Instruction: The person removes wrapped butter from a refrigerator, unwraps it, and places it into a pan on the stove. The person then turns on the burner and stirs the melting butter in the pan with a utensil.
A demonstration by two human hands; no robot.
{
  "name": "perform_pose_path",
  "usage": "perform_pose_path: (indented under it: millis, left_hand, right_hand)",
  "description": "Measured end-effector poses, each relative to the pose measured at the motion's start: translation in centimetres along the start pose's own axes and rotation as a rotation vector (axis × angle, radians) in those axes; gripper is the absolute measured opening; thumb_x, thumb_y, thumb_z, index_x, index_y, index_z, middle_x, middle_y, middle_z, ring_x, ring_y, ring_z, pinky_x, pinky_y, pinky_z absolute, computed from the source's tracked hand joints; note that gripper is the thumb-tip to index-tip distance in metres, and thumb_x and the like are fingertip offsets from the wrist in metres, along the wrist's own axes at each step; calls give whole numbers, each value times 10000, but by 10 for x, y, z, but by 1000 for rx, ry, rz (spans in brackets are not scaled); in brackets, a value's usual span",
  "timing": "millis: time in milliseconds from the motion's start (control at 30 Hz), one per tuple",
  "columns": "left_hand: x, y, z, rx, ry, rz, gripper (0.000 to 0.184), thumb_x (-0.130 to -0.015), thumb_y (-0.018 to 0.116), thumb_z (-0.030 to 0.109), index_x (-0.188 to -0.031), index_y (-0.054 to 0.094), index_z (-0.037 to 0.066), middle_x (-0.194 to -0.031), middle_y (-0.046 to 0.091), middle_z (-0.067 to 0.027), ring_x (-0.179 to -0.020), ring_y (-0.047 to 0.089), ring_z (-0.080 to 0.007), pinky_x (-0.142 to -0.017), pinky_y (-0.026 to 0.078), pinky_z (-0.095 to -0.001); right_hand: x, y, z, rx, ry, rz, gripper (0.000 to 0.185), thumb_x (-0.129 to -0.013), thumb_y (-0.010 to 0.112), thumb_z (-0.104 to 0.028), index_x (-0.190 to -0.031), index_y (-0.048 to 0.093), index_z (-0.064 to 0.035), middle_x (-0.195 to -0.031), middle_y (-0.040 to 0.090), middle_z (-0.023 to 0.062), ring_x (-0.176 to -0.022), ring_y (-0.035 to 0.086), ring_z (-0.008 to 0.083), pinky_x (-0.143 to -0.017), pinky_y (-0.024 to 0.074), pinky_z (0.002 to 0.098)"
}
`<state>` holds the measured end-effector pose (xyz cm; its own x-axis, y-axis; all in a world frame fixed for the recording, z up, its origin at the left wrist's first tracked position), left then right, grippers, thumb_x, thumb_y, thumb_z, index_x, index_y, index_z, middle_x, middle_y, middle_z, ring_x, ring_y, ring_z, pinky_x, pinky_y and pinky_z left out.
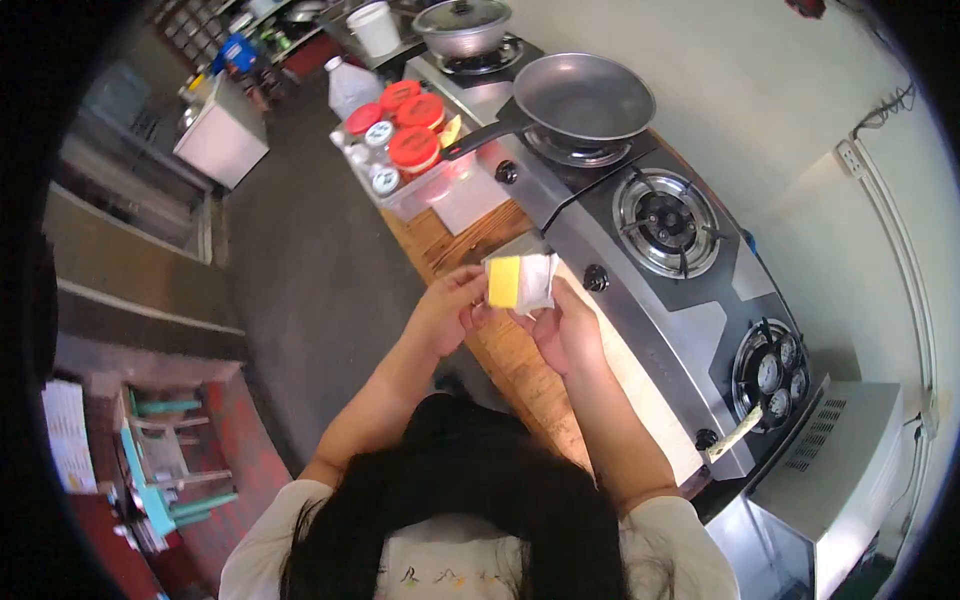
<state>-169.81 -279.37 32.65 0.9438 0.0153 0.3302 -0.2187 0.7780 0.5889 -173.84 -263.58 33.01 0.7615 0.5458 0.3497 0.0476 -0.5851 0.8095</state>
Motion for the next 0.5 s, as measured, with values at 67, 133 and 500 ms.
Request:
perform_pose_path:
  millis: [67,133,500]
  left_hand:
    - [-41,-1,23,-90,-10,-51,253,-890,602,180,-1088,570,25,-990,609,-33,-894,600,-132,-759,525,-299]
    - [-74,1,49,-303,54,-52,274,-894,598,238,-1088,584,44,-930,611,-12,-840,581,-100,-683,497,-250]
    - [-204,-85,67,-427,-137,-366,246,-917,553,195,-1131,549,73,-969,593,-18,-849,561,-92,-670,476,-226]
  right_hand:
    - [-29,5,-13,-51,-56,24,326,-981,342,-224,-1212,453,-23,-1205,542,138,-1076,560,297,-906,476,444]
    - [-58,14,-25,-112,-141,50,317,-987,323,-210,-1202,442,-10,-1203,539,151,-1070,566,313,-877,507,460]
    - [-161,35,-55,-296,-560,279,287,-985,331,-166,-1174,452,12,-1150,554,153,-1020,589,282,-867,535,408]
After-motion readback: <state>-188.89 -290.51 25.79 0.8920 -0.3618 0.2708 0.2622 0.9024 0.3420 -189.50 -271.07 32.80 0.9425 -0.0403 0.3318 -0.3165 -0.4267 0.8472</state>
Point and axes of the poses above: each hand's wrist, its own x-axis away from the middle knuckle, its own y-axis out of the palm, z = x × y, the point moved 3 cm from there along -x, towards the middle knuckle
